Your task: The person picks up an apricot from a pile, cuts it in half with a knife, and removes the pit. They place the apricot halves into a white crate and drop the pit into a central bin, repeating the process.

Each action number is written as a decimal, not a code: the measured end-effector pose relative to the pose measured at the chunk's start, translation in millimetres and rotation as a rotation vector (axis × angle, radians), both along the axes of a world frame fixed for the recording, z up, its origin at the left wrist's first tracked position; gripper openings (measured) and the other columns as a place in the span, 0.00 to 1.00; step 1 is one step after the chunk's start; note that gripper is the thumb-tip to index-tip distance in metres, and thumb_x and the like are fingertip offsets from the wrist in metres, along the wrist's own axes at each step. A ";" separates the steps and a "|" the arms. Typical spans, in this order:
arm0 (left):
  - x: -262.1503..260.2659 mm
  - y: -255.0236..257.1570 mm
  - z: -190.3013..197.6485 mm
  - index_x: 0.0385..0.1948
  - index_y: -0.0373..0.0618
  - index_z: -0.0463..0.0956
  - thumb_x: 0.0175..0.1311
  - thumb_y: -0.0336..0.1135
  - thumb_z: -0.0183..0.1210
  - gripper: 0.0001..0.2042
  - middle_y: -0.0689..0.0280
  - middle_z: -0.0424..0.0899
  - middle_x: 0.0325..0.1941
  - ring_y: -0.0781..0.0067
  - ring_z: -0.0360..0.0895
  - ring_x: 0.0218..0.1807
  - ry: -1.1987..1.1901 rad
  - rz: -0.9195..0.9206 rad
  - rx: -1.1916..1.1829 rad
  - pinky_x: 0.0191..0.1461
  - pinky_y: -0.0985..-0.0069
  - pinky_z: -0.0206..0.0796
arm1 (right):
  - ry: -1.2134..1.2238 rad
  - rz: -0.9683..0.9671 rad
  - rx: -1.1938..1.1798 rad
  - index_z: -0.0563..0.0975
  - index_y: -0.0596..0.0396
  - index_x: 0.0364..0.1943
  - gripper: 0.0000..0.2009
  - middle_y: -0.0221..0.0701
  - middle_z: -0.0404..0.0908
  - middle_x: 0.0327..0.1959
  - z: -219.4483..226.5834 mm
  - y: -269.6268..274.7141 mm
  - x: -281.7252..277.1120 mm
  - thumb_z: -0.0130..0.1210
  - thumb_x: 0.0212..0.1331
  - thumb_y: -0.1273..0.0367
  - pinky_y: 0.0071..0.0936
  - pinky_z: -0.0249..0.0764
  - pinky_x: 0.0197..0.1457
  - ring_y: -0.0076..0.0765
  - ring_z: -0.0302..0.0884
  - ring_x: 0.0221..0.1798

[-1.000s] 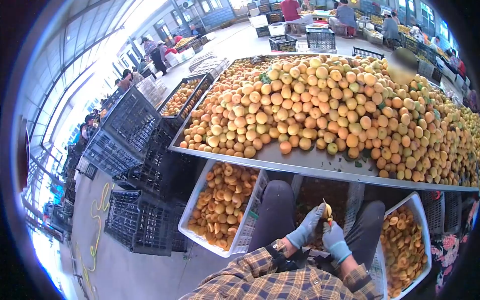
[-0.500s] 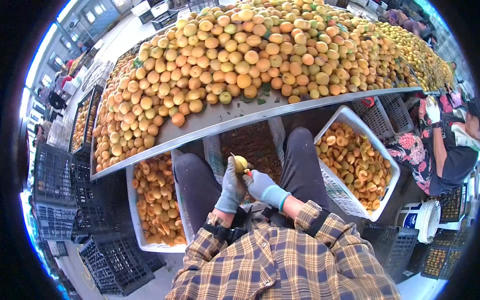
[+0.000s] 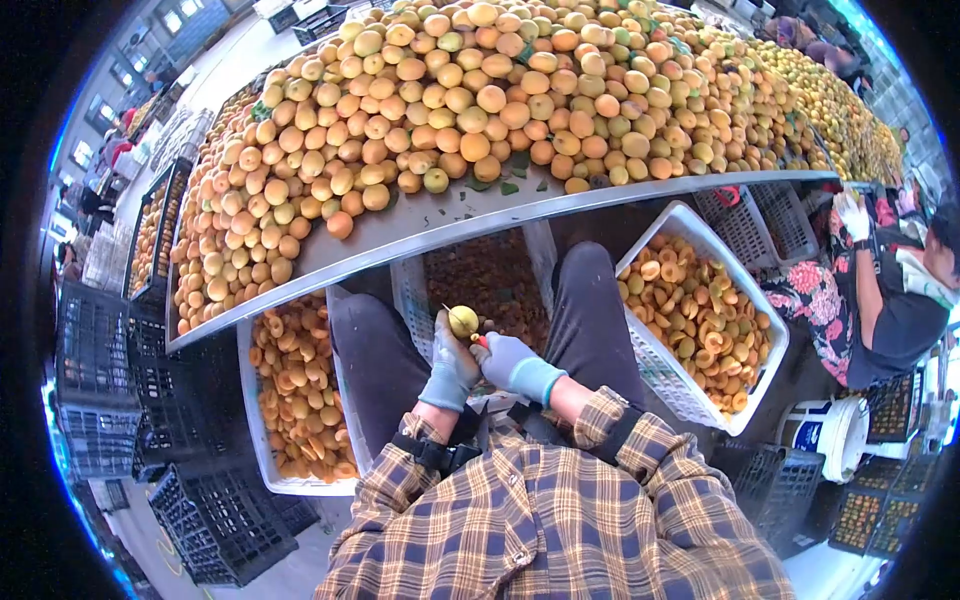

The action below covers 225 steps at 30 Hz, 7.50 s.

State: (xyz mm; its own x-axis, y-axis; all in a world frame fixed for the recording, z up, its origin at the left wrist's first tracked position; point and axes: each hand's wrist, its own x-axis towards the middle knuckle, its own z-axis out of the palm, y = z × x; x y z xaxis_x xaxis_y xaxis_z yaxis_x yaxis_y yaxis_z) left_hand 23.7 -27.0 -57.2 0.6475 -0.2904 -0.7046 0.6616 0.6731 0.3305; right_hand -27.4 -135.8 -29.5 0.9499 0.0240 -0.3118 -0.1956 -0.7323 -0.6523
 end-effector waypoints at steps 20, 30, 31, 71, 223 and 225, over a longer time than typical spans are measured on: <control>-27.2 -10.3 69.9 0.36 0.51 0.74 0.67 0.64 0.36 0.26 0.72 0.76 0.26 0.81 0.74 0.28 -0.386 -0.282 -0.100 0.28 0.83 0.67 | -0.581 0.509 -0.175 0.69 0.54 0.54 0.30 0.40 0.80 0.31 117.6 -37.5 16.3 0.63 0.47 0.57 0.38 0.75 0.28 0.52 0.78 0.26; -17.1 -2.6 12.9 0.27 0.43 0.75 0.70 0.60 0.34 0.30 0.70 0.76 0.25 0.79 0.70 0.29 -0.682 -0.107 0.531 0.33 0.74 0.64 | -0.561 0.084 0.099 0.73 0.61 0.47 0.16 0.48 0.80 0.36 63.7 12.4 16.0 0.55 0.58 0.67 0.32 0.76 0.40 0.51 0.81 0.40; -18.1 -3.2 18.4 0.27 0.41 0.75 0.70 0.59 0.34 0.29 0.68 0.76 0.24 0.78 0.71 0.28 -0.611 -0.048 0.454 0.32 0.71 0.64 | -0.582 0.043 0.117 0.74 0.60 0.48 0.16 0.47 0.80 0.36 60.5 17.7 15.5 0.55 0.58 0.67 0.33 0.76 0.40 0.51 0.81 0.39; -1.3 4.1 -7.1 0.37 0.37 0.75 0.71 0.55 0.37 0.27 0.66 0.78 0.33 0.75 0.73 0.36 -0.549 -0.105 0.466 0.42 0.73 0.66 | -0.386 -0.246 0.336 0.77 0.56 0.38 0.18 0.46 0.80 0.34 30.9 8.1 22.0 0.56 0.55 0.55 0.39 0.74 0.42 0.53 0.78 0.41; -92.1 450.7 -36.9 0.47 0.44 0.71 0.64 0.59 0.46 0.26 0.64 0.76 0.40 0.68 0.75 0.45 -0.347 0.518 0.751 0.46 0.67 0.71 | 0.082 -0.219 0.630 0.75 0.54 0.28 0.09 0.16 0.68 0.20 51.7 -14.2 10.7 0.55 0.60 0.64 0.13 0.55 0.22 0.10 0.59 0.20; -86.7 463.4 -47.2 0.53 0.42 0.67 0.63 0.66 0.40 0.34 0.61 0.76 0.47 0.63 0.73 0.49 0.238 0.735 0.796 0.53 0.69 0.67 | 0.062 -0.209 0.609 0.74 0.53 0.27 0.08 0.16 0.67 0.19 50.0 -12.8 11.7 0.55 0.61 0.65 0.13 0.55 0.23 0.09 0.59 0.21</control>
State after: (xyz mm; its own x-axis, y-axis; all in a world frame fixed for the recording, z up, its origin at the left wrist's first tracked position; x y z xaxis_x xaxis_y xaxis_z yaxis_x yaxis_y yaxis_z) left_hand -63.0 436.4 -104.4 0.2997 0.6998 -0.6484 0.2927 0.5794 0.7606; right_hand -15.7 -148.6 20.5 0.9343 0.0303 -0.3552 -0.3447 -0.1768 -0.9219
